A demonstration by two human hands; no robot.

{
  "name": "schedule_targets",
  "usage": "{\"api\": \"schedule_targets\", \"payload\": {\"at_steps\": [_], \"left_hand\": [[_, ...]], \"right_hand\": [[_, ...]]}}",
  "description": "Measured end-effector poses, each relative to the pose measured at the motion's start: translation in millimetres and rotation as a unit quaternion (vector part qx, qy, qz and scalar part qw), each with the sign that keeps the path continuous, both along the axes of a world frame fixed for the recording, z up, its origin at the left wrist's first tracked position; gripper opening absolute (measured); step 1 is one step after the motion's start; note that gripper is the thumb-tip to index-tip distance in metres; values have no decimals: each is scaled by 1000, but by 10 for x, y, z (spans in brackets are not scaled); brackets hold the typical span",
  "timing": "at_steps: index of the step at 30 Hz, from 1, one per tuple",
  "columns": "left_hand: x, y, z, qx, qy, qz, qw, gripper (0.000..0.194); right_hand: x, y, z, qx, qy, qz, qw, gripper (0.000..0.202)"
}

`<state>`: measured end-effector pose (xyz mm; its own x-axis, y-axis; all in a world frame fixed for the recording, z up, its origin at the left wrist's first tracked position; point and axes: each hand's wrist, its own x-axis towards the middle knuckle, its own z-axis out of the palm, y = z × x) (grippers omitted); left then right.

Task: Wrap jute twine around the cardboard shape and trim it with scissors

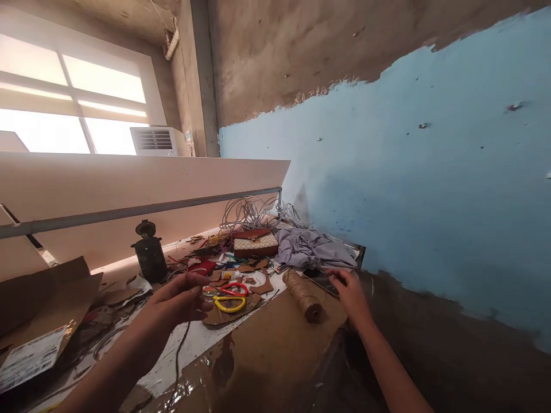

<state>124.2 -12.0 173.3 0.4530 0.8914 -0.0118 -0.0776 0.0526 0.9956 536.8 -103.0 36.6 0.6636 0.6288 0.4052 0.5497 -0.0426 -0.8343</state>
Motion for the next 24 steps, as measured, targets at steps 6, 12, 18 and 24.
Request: {"api": "schedule_targets", "payload": {"at_steps": [6, 12, 18, 24], "left_hand": [[26, 48, -127, 11, -6, 13, 1000, 27], [-19, 1, -166, 1, 8, -7, 1000, 24], [-218, 51, -284, -10, 13, 6, 1000, 24], [-334, 98, -372, -2, 17, 22, 1000, 26]], "right_hand": [[-110, -70, 39, -130, -24, 164, 978, 42], [-160, 757, 277, -222, -173, 134, 950, 38], [-175, 1426, 272, -330, -241, 116, 905, 27], [-276, 1669, 399, -349, -259, 84, 897, 30]]}}
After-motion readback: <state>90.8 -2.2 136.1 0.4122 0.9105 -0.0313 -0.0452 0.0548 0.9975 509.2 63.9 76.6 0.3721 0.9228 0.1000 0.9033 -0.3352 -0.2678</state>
